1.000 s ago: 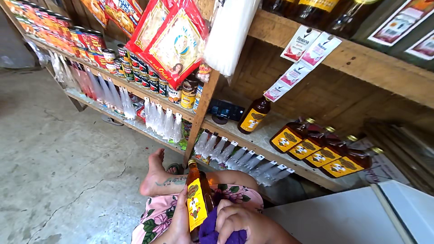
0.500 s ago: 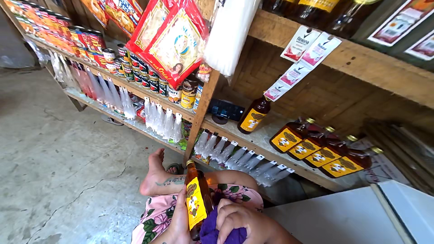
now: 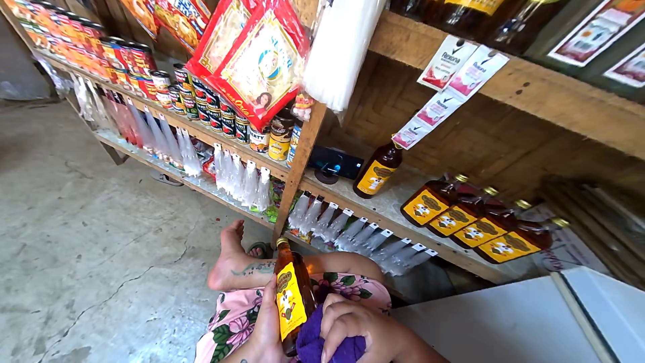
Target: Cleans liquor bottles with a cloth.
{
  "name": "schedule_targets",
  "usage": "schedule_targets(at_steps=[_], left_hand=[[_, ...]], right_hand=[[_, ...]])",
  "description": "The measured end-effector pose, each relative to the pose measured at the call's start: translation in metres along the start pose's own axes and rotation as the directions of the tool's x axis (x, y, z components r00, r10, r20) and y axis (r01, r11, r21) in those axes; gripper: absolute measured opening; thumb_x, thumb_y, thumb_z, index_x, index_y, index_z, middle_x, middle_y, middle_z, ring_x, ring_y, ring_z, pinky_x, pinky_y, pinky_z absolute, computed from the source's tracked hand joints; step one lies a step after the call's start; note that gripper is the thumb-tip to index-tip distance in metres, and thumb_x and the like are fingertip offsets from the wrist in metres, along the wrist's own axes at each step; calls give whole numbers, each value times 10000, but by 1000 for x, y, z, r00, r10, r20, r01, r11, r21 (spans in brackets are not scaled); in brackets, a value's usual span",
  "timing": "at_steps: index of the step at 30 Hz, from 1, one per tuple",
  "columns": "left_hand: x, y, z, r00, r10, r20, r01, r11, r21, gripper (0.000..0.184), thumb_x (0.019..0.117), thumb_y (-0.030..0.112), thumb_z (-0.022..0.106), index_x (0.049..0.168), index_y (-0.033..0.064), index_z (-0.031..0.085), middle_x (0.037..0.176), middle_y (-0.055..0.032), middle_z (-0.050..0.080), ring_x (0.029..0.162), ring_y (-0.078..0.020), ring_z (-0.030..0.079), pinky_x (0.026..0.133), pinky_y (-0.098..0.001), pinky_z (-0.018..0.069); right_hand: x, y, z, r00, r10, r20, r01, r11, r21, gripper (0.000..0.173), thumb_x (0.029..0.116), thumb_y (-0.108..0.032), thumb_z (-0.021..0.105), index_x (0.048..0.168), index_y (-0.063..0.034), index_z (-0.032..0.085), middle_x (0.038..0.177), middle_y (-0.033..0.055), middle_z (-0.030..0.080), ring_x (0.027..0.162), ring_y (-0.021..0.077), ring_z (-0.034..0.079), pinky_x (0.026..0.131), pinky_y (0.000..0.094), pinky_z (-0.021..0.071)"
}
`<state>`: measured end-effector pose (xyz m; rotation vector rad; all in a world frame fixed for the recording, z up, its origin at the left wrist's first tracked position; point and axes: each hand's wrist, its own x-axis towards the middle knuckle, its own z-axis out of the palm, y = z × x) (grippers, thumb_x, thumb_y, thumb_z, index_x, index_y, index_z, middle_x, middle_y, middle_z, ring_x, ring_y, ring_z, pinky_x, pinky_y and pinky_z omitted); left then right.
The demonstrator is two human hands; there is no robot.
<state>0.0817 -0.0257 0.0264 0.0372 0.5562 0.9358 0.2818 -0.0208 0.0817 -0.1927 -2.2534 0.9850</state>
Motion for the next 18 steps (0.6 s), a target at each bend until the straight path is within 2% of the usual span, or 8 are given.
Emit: schedule_targets(at_steps=[18], left_hand=[[-1, 0, 0, 999, -13, 34, 14, 999, -30, 726, 1010, 688, 201, 1077, 133, 665, 927, -119, 726, 852, -209, 726, 712, -393, 614]], right_hand=[[0, 2, 1, 1000, 1, 2, -1, 1000, 18, 227, 944, -250, 703, 1075, -65, 690, 1000, 93, 657, 1078, 183, 571, 1044, 306, 378]])
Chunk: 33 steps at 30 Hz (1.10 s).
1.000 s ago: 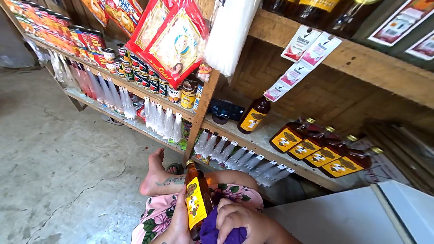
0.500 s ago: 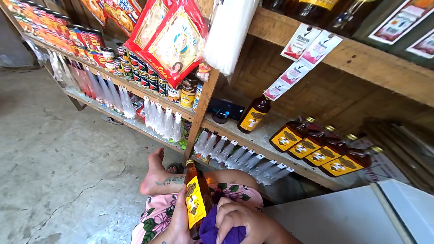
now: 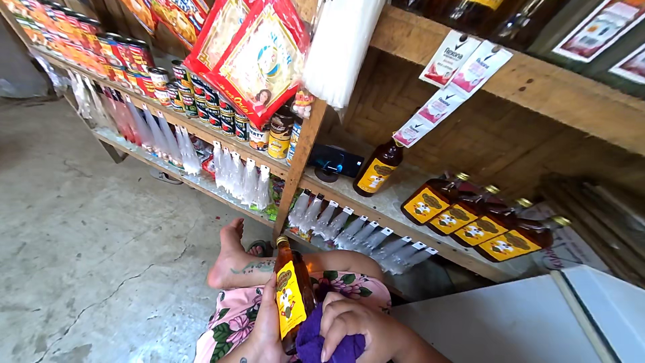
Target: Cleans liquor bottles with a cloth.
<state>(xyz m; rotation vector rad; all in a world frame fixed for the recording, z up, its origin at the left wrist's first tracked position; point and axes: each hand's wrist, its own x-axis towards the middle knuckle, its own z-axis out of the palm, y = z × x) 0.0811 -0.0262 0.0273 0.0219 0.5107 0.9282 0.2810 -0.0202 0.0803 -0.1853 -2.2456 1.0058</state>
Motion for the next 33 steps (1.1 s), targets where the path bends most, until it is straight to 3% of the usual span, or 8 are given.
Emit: schedule_targets(at_steps=[7, 33], left_hand=[[0, -1, 1, 999, 12, -53, -10, 999, 44, 720, 1011, 686, 206, 1081, 135, 665, 932, -116, 730, 860, -211, 727, 724, -399, 614], [1, 0, -2, 1000, 5, 25, -4, 1000, -27, 725, 1006, 691, 229, 1078, 124, 675, 931, -126, 730, 852, -210, 729, 716, -384, 616]], right_hand=[[0, 0, 0, 1000, 0, -3, 0, 1000, 9, 225, 942, -244, 706, 1079, -66, 686, 1004, 93, 654, 1079, 181, 570, 1041, 304, 380], [-1, 2, 0, 1000, -7, -14, 7, 1000, 20, 230, 946, -248, 704, 1079, -61, 678, 1017, 92, 655, 1094, 179, 571, 1058, 309, 375]])
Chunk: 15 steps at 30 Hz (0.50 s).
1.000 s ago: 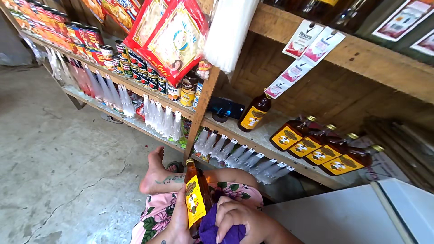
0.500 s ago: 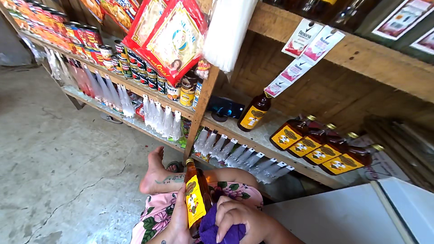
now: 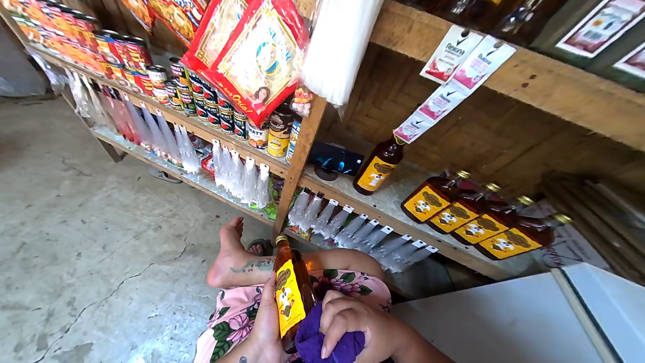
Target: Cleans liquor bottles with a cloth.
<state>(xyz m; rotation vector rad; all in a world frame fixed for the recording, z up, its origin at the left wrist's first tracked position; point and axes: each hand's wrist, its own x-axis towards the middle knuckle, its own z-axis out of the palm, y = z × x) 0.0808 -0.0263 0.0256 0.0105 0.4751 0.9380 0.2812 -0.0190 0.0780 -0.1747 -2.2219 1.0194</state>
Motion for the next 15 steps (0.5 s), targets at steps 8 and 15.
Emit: schedule_targets(at_steps=[8, 15], left_hand=[[1, 0, 0, 1000, -8, -6, 8, 1000, -4, 739, 999, 704, 220, 1081, 126, 673, 932, -125, 730, 854, -211, 730, 713, -389, 616], [0, 0, 2, 999, -1, -35, 2, 1000, 24, 728, 1004, 695, 216, 1068, 134, 676, 922, -117, 730, 846, -204, 729, 706, -381, 615]], right_hand=[[0, 0, 0, 1000, 6, -6, -6, 1000, -2, 234, 946, -257, 704, 1078, -66, 676, 1018, 92, 653, 1097, 179, 569, 1057, 306, 374], [0, 0, 0, 1000, 13, -13, -13, 1000, 0, 234, 936, -249, 716, 1079, -69, 674, 1021, 86, 654, 1095, 169, 570, 1056, 299, 373]])
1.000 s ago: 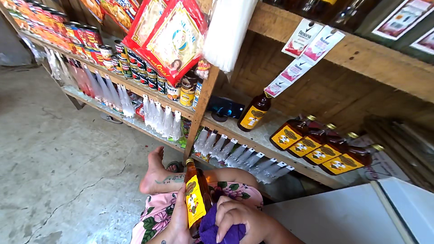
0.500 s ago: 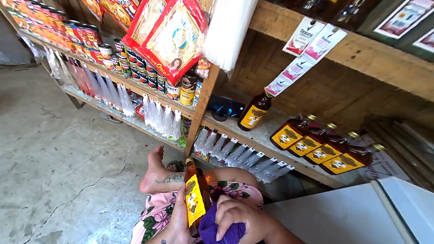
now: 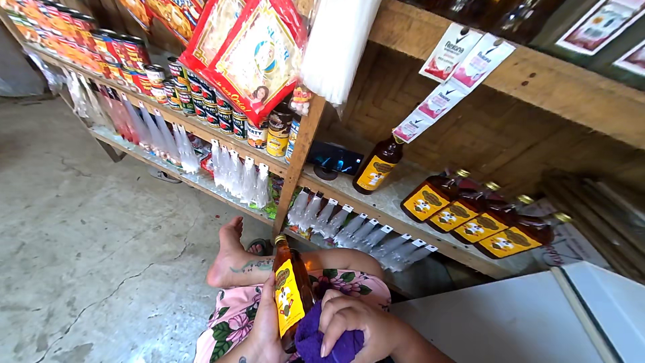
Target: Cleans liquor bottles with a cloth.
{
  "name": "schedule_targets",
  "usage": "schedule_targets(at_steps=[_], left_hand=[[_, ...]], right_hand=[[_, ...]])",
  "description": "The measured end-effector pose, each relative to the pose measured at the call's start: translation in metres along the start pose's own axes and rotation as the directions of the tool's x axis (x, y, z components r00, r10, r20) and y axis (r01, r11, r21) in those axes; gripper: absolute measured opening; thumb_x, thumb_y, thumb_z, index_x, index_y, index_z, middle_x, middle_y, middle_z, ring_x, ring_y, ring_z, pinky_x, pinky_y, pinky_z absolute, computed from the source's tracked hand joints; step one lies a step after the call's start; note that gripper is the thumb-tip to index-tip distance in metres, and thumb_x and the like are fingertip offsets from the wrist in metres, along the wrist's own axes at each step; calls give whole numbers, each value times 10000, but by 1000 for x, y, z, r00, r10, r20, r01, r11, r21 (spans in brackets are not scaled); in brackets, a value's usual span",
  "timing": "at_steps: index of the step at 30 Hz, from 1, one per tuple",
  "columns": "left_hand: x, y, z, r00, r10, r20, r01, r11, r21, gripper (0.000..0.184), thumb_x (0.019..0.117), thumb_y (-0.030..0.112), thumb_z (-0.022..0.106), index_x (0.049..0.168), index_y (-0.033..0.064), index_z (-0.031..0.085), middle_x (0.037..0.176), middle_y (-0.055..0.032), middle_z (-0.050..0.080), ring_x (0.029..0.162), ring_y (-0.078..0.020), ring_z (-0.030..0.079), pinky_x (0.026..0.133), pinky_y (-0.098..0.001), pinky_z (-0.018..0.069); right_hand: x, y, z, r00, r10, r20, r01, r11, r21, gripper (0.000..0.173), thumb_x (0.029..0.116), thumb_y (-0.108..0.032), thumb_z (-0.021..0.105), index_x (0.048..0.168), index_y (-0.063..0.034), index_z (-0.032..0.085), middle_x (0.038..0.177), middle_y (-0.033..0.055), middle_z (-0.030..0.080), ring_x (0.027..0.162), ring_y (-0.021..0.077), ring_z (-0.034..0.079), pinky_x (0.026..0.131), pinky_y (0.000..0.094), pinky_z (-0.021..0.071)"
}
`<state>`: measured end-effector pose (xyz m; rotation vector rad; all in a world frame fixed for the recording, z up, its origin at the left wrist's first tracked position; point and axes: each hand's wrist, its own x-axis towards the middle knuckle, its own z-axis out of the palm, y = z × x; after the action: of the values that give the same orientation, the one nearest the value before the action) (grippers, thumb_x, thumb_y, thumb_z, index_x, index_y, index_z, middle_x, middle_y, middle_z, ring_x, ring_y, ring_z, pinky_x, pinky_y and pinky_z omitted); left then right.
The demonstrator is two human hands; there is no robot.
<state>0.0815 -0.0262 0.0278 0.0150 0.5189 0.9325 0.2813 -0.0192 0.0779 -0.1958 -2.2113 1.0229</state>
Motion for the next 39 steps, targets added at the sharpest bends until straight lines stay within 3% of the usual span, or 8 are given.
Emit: schedule_targets(at_steps=[13, 39], left_hand=[[0, 0, 2, 999, 18, -47, -16, 999, 32, 722, 1011, 689, 200, 1057, 141, 668, 903, -105, 727, 831, -197, 725, 697, -382, 612], [-1, 0, 2, 1000, -4, -10, 4, 1000, 1, 718, 1004, 692, 217, 1055, 139, 671, 914, -114, 731, 845, -199, 730, 705, -382, 616]], right_hand=[[-1, 1, 0, 1000, -2, -16, 3, 1000, 7, 233, 920, -219, 724, 1071, -49, 675, 1019, 101, 660, 1097, 179, 576, 1060, 306, 375], [-1, 2, 1, 1000, -4, -25, 4, 1000, 14, 230, 919, -212, 726, 1079, -54, 676, 1031, 98, 665, 1104, 180, 579, 1065, 316, 381]])
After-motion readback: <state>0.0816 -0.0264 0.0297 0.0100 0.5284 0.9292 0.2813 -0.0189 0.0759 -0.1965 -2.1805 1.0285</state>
